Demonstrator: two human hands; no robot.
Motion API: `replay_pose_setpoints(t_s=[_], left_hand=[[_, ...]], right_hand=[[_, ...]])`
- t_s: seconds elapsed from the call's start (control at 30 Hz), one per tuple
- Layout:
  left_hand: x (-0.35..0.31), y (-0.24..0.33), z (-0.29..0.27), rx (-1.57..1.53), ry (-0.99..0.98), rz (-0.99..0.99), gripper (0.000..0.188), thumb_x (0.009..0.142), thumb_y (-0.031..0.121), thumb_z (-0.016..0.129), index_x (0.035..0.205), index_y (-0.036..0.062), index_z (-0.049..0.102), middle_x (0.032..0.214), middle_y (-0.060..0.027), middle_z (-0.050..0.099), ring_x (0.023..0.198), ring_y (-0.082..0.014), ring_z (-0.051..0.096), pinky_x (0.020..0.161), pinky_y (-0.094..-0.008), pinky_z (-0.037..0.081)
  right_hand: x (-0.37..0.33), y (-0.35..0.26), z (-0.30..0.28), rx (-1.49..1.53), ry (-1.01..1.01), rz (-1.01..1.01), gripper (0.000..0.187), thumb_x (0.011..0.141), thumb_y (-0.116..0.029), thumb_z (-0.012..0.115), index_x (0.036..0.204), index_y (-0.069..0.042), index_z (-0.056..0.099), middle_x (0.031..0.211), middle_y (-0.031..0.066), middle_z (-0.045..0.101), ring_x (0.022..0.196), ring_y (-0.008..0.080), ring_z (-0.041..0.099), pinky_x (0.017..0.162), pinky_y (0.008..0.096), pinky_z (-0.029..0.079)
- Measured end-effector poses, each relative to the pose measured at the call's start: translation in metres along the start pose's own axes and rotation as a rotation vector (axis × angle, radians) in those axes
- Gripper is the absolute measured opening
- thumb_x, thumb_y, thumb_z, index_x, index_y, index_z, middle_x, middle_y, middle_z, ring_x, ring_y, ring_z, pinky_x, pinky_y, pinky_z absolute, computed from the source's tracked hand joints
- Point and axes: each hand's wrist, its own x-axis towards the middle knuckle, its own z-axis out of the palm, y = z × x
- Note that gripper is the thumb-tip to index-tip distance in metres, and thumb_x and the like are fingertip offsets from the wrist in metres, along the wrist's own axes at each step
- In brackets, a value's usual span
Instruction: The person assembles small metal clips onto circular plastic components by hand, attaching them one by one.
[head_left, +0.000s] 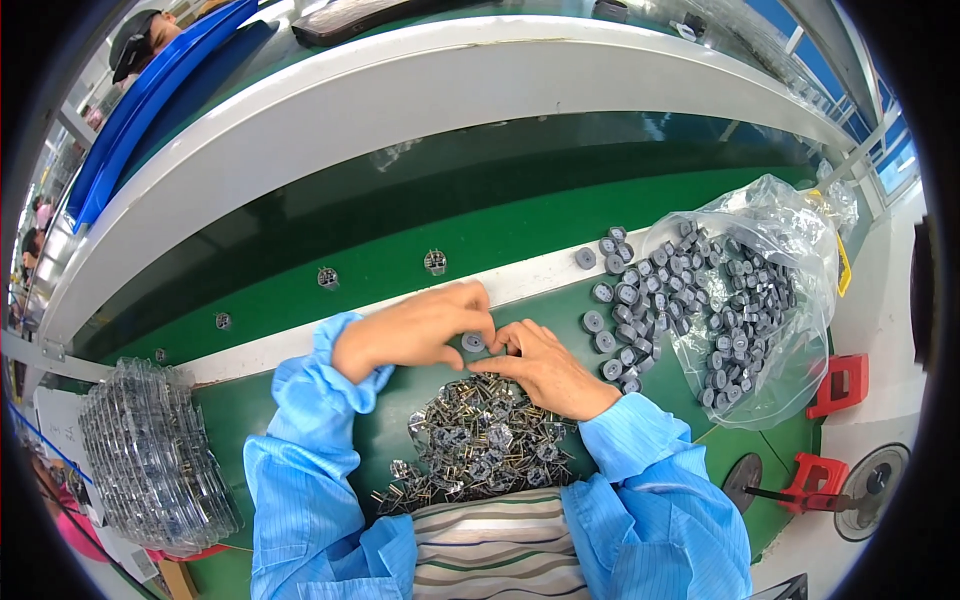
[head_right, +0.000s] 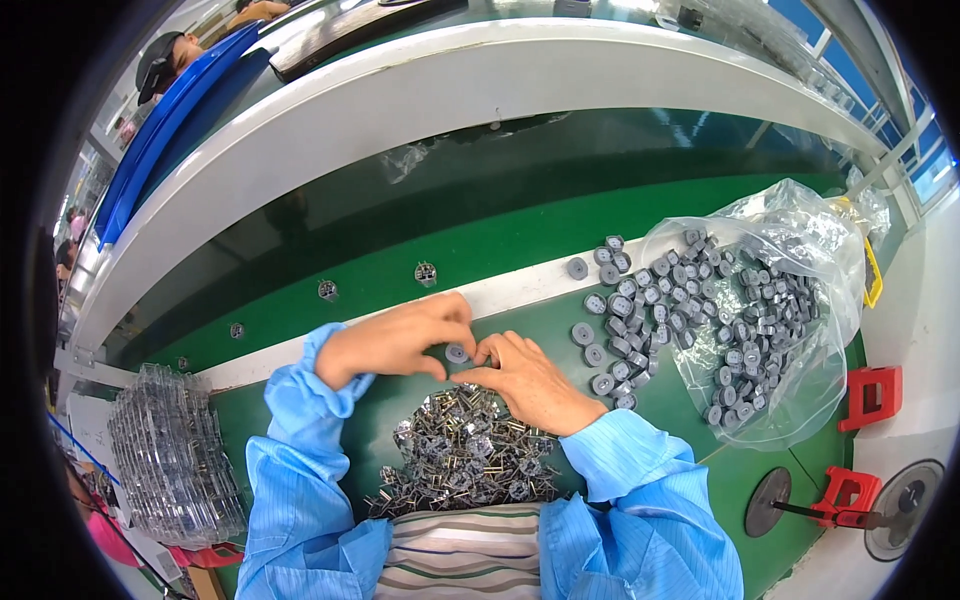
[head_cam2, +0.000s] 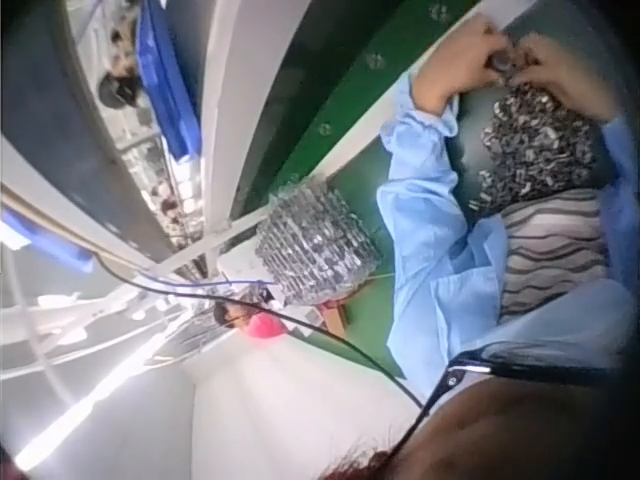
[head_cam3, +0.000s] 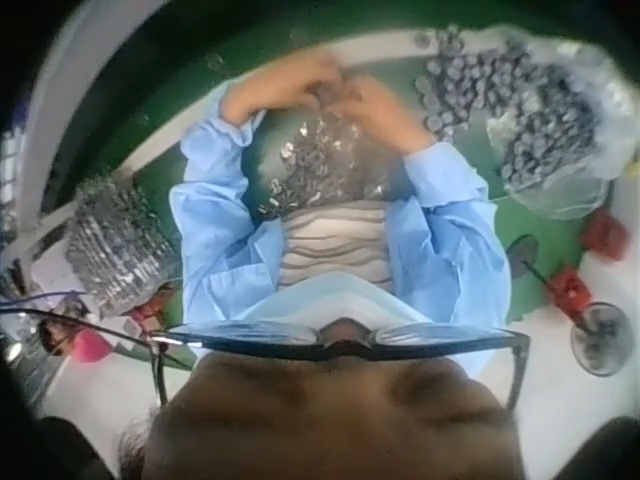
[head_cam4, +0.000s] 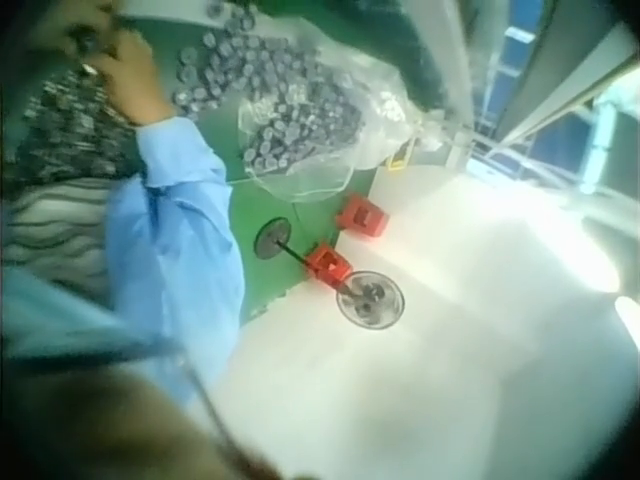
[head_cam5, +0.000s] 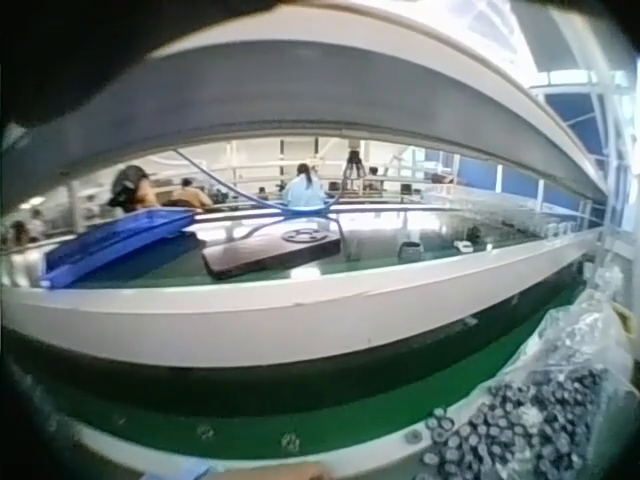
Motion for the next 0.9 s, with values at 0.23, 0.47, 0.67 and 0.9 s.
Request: replay_pose_setpoints(t_s=[0.23,0.47,0.67,0.9], left_hand=[[0.015,0.007,0.021,-0.001,0.128,-0.091,0.022,0.089,0.009,0.079,0.11,0.0015,0.075,0.106,-0.013,0.064,0.102,-0.0346,0.068,0.088,-0.0437,0.056],[0.028,-0.01,0.064,0.026,0.424,-0.108,0.023,0.102,0.012,0.069,0.121,0.0018,0.075,0.114,-0.0128,0.066,0.097,-0.0321,0.071,0.083,-0.0411,0.057],[0.03,-0.003,0.061,0.008,0.42,-0.209,0.029,0.097,0.007,0.073,0.126,0.009,0.075,0.122,-0.0094,0.065,0.099,-0.0317,0.07,0.085,-0.0411,0.057],[0.026,0.0,0.053,-0.026,0.267,-0.144,0.041,0.088,0.007,0.083,0.127,0.012,0.072,0.117,-0.0049,0.065,0.075,-0.0195,0.067,0.07,-0.0346,0.055]], right_hand=[[-0.004,0.002,-0.006,0.067,0.088,0.066,0.019,0.086,-0.006,0.08,0.103,-0.008,0.07,0.105,0.0106,0.06,0.103,0.0326,0.061,0.088,0.0448,0.053],[-0.012,0.019,-0.011,-0.012,0.286,0.228,0.021,0.086,-0.01,0.083,0.092,-0.003,0.064,0.089,0.0105,0.062,0.088,0.0323,0.063,0.074,0.0446,0.053],[-0.012,0.022,-0.009,-0.075,0.338,0.279,0.02,0.087,-0.01,0.082,0.09,-0.003,0.064,0.087,0.0109,0.063,0.086,0.0328,0.063,0.074,0.0449,0.052],[-0.014,0.021,-0.011,-0.099,0.345,0.225,0.019,0.087,-0.012,0.083,0.091,-0.003,0.066,0.087,0.0105,0.063,0.086,0.0325,0.063,0.073,0.0454,0.052]])
